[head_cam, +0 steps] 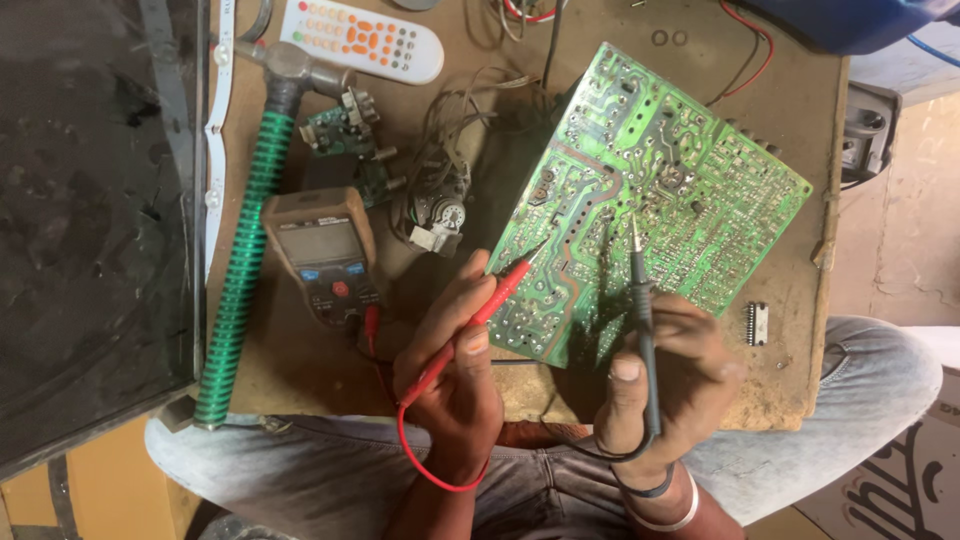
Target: The person uses a multimeter to test various points on a green circuit board. They move the probes across different components and solder points, occasionally picking up and testing a small electronic component separately before placing it back down.
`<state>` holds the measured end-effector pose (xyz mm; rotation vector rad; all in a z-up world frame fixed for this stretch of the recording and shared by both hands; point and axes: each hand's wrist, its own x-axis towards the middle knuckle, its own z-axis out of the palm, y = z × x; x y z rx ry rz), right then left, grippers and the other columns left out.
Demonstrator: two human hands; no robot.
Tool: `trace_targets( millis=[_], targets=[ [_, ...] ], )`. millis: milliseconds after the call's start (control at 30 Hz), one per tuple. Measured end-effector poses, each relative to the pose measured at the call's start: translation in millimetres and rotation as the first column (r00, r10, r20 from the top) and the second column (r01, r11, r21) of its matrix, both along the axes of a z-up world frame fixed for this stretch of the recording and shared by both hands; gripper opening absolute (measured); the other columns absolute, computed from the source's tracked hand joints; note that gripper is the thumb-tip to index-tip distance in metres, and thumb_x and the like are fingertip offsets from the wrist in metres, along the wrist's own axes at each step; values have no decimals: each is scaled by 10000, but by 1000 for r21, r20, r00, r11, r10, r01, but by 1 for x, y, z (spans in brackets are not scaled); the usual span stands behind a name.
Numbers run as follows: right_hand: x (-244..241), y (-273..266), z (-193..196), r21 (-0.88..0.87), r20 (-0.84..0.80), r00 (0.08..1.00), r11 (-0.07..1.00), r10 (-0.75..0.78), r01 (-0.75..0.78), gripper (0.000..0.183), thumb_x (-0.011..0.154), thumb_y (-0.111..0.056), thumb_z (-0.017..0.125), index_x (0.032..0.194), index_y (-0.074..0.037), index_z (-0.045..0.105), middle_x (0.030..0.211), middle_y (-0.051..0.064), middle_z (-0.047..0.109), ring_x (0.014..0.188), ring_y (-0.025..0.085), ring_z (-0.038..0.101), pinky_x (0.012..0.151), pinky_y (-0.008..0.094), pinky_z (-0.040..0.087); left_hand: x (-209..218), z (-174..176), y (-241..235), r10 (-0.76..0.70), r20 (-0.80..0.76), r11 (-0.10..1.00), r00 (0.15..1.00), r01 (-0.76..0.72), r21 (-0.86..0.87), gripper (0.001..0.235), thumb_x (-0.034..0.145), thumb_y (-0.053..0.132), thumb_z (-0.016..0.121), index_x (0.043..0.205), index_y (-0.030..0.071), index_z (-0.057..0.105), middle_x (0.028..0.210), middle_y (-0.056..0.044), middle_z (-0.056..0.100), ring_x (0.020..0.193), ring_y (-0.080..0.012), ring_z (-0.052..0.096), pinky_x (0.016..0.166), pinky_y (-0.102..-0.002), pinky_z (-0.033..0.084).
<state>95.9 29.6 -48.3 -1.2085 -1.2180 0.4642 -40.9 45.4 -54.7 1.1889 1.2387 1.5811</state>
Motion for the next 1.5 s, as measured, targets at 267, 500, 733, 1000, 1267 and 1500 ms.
trace_targets(
  millis=[267,500,733,1000,1267,1500],
  targets=[
    [11,-5,1,-2,78,997,1000,3,-3,213,995,-131,683,1057,-51,495,927,118,573,1027,267,624,985,426,545,2,-1,-2,35,-6,999,999,-36,-32,422,1144,297,541,1301,-82,638,1414,-245,650,1350,-324,636,1193,-439,503],
    [15,-8,9,-98,-54,995,991,84,-89,196,1013,-121,627,1092,-15,482,849,33,542,1123,287,643,993,439,551,3,-11,-5,99,-33,989,994,-102,-105,514,1100,408,566,1272,-69,648,1386,-218,677,1280,-280,661,1041,-369,538],
    [19,-4,17,-179,268,959,983,91,-44,186,1003,-116,624,1123,22,661,1049,160,701,1084,281,652,967,364,515,2,-10,-6,56,12,996,998,-55,-66,505,1135,401,572,1301,-71,641,1419,-215,649,1327,-291,625,1172,-399,511],
    [12,-1,15,-149,243,969,989,54,-18,154,1019,-91,652,1130,13,681,1059,162,692,1040,244,650,925,330,522,1,-8,-3,81,-35,990,996,-85,-113,485,1094,374,561,1261,-70,661,1385,-225,678,1276,-300,673,1021,-377,549],
    [7,-1,18,-169,275,960,986,49,-2,141,1045,-81,644,1166,-11,659,1129,155,664,1011,217,626,911,309,504,2,-3,2,41,12,999,999,-41,-13,413,1139,282,544,1298,-85,643,1412,-244,653,1344,-323,636,1192,-419,504],
    [1,5,23,-169,307,951,986,35,18,157,999,-61,635,1142,-2,661,1090,158,662,987,232,580,825,295,475,3,5,7,57,-88,998,995,-57,-8,385,1143,236,521,1304,-92,642,1422,-214,657,1376,-299,637,1206,-411,502]
  ],
)
